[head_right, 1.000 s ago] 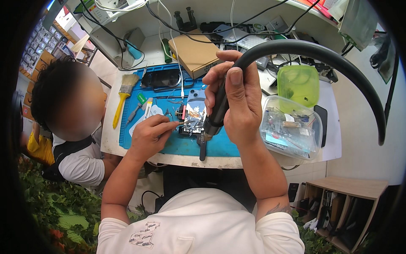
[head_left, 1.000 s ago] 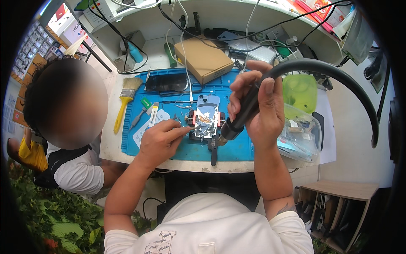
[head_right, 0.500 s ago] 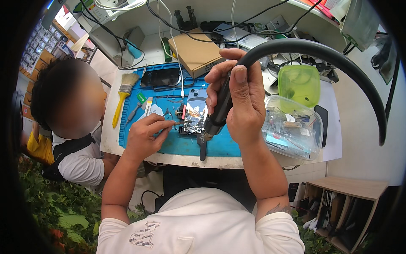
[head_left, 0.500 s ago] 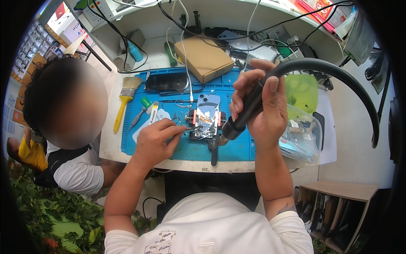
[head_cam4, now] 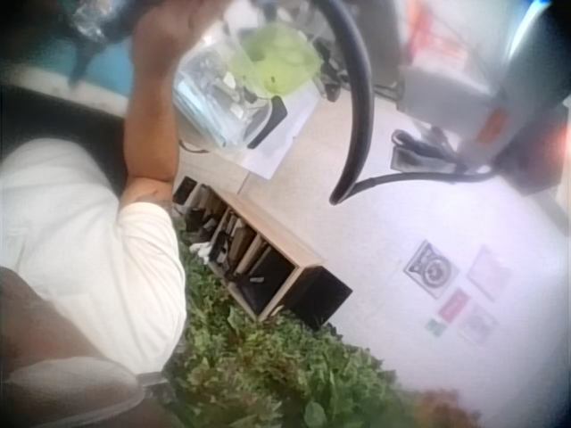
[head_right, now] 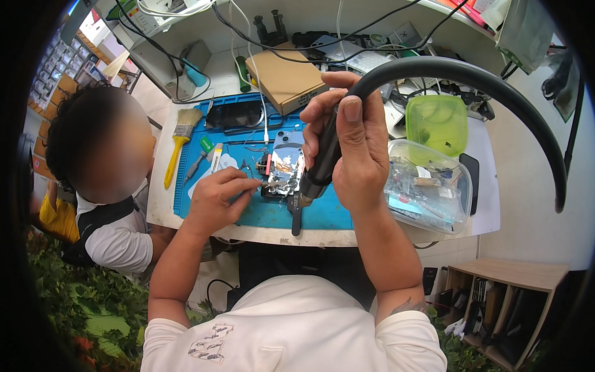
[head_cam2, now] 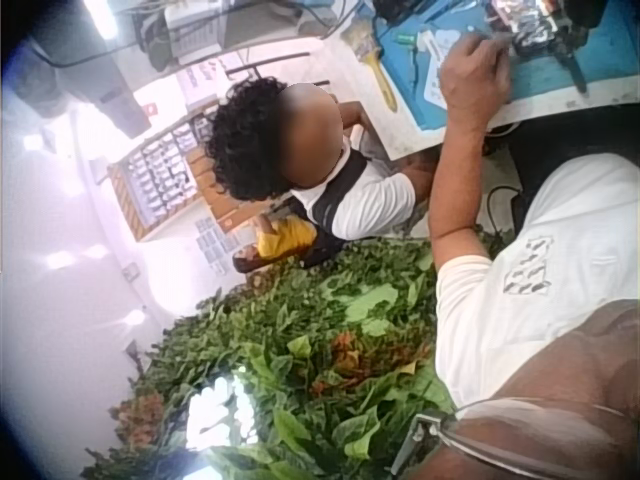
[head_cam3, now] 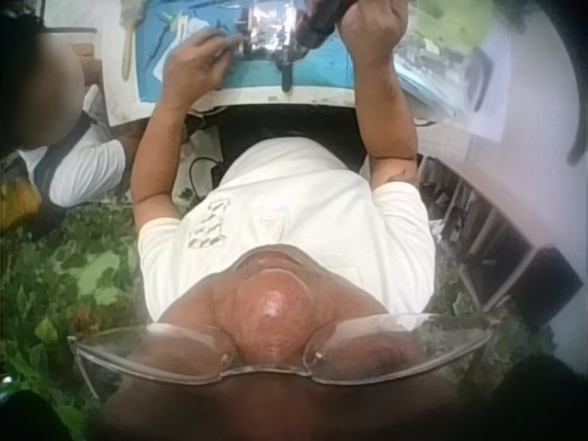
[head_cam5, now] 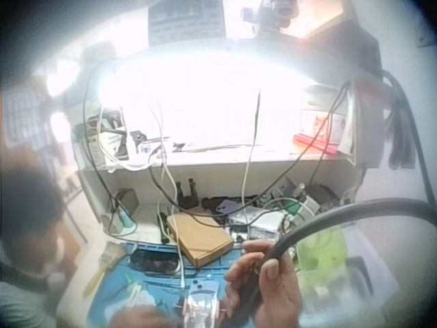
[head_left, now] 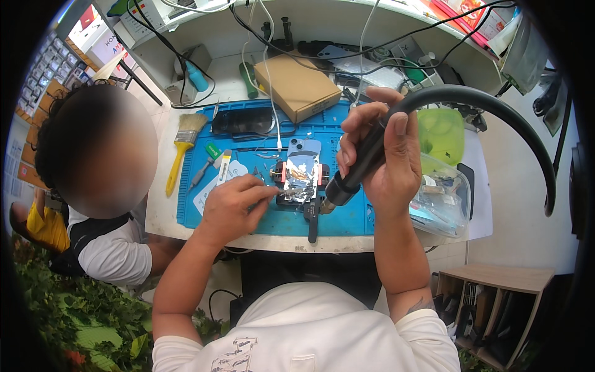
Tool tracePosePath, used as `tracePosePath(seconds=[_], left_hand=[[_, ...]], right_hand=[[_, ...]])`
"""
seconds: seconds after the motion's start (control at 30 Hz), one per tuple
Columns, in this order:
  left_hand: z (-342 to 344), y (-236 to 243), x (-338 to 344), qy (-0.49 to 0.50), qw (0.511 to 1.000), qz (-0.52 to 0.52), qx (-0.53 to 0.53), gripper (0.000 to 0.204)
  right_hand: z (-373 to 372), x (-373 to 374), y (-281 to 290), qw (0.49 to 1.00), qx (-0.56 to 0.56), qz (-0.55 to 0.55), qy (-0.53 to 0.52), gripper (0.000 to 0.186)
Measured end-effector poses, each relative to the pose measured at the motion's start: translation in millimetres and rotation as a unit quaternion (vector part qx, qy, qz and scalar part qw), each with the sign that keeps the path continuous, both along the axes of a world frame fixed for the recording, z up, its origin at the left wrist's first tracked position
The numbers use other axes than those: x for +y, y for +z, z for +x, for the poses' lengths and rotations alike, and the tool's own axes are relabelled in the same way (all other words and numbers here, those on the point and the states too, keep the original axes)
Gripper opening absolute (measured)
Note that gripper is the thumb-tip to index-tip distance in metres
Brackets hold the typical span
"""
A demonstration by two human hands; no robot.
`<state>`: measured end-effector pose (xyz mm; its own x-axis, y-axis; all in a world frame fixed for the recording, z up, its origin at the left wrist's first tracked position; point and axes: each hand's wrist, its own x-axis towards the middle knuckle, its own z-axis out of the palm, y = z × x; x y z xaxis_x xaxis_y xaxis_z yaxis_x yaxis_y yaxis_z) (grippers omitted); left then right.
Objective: The person uses a heat gun to heat a component on a phone circuit board held in a jig, then uses a pair of tweezers to lift a small piece from the board.
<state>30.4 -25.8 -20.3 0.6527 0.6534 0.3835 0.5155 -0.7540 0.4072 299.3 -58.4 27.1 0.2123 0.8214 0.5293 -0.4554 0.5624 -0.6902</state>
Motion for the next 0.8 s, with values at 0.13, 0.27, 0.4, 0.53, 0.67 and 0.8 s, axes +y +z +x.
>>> tracePosePath(seconds=[0.13,0.27,0.4,0.53,0.67,0.8], left_hand=[[0,-5,5,0.027,0.999,0.029,-0.018,0.024],[-2,-7,3,0.016,1.0,-0.006,-0.004,0.025],[-7,-4,2,0.001,1.0,0.012,0.002,0.026],[-12,-3,1,-0.034,0.999,-0.002,0.007,0.027],[-4,-3,4,-0.001,0.999,0.03,-0.033,0.028],[-2,-9,3,0.011,1.0,0.027,-0.012,0.025]], right_hand=[[0,1,0,1.0,-0.001,0.001,-0.002,0.048],[-1,1,0,1.0,-0.003,-0.003,-0.001,0.048],[-1,1,0,1.0,-0.003,-0.002,-0.005,0.048],[0,1,-1,1.0,-0.005,-0.002,-0.007,0.048],[-2,2,-1,1.0,-0.006,-0.002,-0.004,0.048],[-1,1,-1,1.0,-0.007,-0.001,-0.002,0.048]])
